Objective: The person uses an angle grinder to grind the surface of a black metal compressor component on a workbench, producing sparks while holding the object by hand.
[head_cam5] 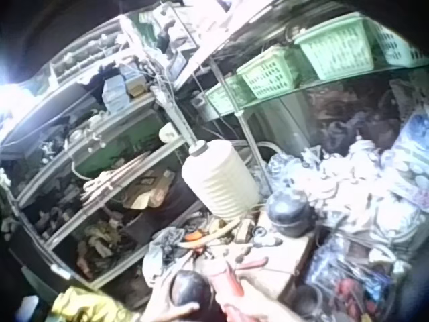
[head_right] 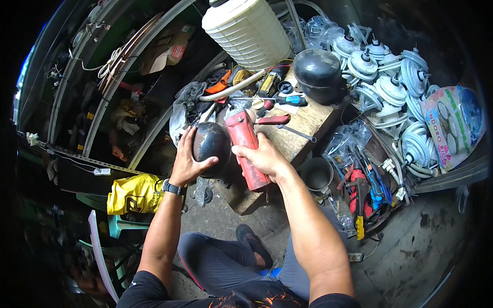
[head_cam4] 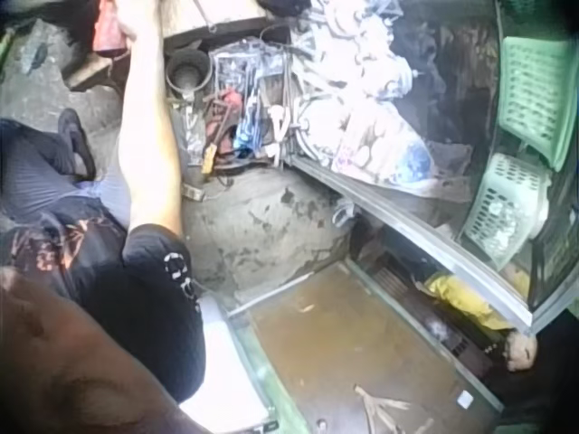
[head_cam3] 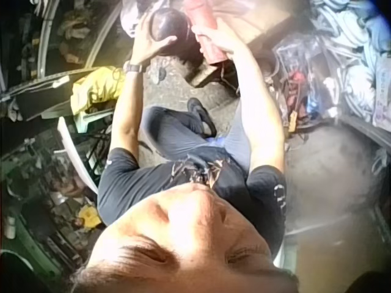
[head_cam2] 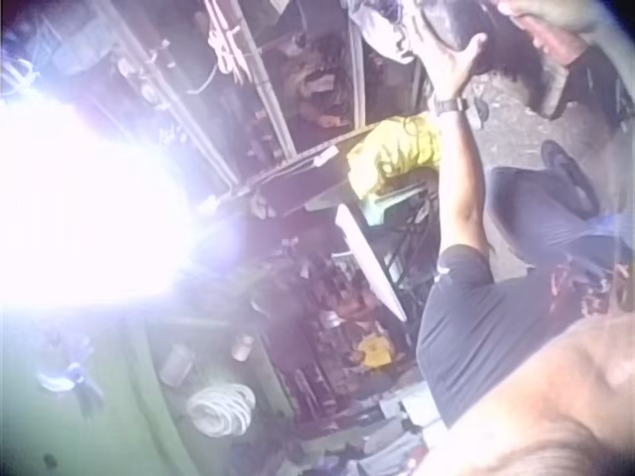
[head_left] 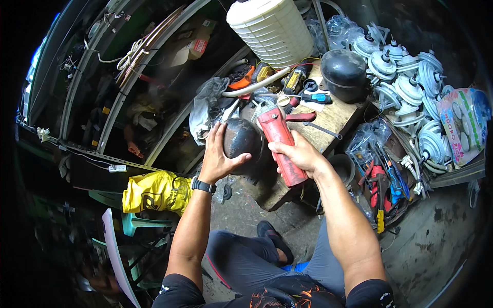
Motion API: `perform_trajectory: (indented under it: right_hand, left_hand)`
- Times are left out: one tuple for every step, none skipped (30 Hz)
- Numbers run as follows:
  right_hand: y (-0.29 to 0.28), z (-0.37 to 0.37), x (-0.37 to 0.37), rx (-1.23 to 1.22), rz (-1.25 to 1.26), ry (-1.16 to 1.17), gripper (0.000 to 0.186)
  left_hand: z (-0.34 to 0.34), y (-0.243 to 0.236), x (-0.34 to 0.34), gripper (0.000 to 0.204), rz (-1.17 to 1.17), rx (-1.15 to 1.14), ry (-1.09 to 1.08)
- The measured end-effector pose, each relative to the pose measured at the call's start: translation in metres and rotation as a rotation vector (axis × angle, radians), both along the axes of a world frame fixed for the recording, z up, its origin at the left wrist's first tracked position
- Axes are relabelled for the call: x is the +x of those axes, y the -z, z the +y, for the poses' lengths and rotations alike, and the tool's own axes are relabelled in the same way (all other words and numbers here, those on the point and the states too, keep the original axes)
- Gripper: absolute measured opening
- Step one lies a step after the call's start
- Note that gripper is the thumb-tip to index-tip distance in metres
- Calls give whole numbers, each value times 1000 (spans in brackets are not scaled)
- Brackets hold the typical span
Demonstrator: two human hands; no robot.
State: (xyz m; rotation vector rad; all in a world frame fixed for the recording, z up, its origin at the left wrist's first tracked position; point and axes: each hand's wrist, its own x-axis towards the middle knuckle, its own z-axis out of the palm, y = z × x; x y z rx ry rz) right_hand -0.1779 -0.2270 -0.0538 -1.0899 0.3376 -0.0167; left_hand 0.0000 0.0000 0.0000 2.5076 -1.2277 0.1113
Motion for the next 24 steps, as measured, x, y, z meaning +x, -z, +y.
perform_trajectory:
  right_hand:
    - [5,3,2,-24,3,33,64]
    - [10,4,3,-47,7,67,56]
    - [8,2,6,-54,-3,62,55]
    - [7,1,8,-60,-12,58,55]
    - [6,-1,10,-65,-20,55,55]
    - [5,0,10,-67,-14,55,55]
    - [3,1,8,-69,-7,56,54]
    - [2,3,8,-72,-1,56,54]
    - [2,2,8,-74,2,55,54]
    - [2,2,8,-76,5,53,53]
    - [1,2,8,-78,7,51,53]
    - [2,2,8,-74,-4,50,52]
    - [3,3,9,-71,-16,49,52]
    - [4,3,9,-67,-27,47,51]
    - [4,4,9,-71,-27,49,51]
    - [4,5,10,-74,-27,50,50]
    - [3,5,10,-78,-27,51,49]
    - [3,5,11,-95,-29,51,48]
    - [3,6,12,-111,-31,51,46]
    - [3,6,12,-128,-32,51,45]
    - [4,6,14,-127,-39,54,44]
    - [5,7,15,-125,-45,57,43]
    - [6,8,15,-123,-51,60,42]
    - [3,7,14,-131,-64,56,41]
  left_hand:
    - [0,-1,-1,127,5,3,2]
    - [0,0,-1,128,11,6,5]
    - [0,-1,-1,128,-1,-3,2]
    - [0,-1,-1,128,-13,-11,0]
    - [-1,-1,-1,128,-23,-19,-1]
    - [-1,0,-1,128,-18,-23,2]
    - [0,1,-1,128,-12,-18,1]
    - [1,2,-1,129,-7,-13,-1]
    - [0,2,-1,129,-3,-13,-3]
    - [0,2,-1,129,3,-13,-8]
    - [0,2,-2,129,10,-13,-12]
    - [-1,2,-3,130,15,-13,-17]
    - [-1,3,-3,130,9,-13,-11]
    - [-1,5,-2,130,2,-14,-5]
    - [-1,4,-2,130,-8,-10,0]
    - [1,3,-1,130,-7,4,-1]
    - [3,3,-1,130,-5,18,-3]
    - [3,1,-1,130,-4,29,-5]
    - [4,1,-1,130,-5,34,10]
    - [5,2,0,130,-5,39,24]
    - [7,1,2,130,-8,46,35]
    - [8,0,3,130,-11,71,35]
    - [9,1,4,130,1,71,32]
    - [7,1,3,130,10,67,28]
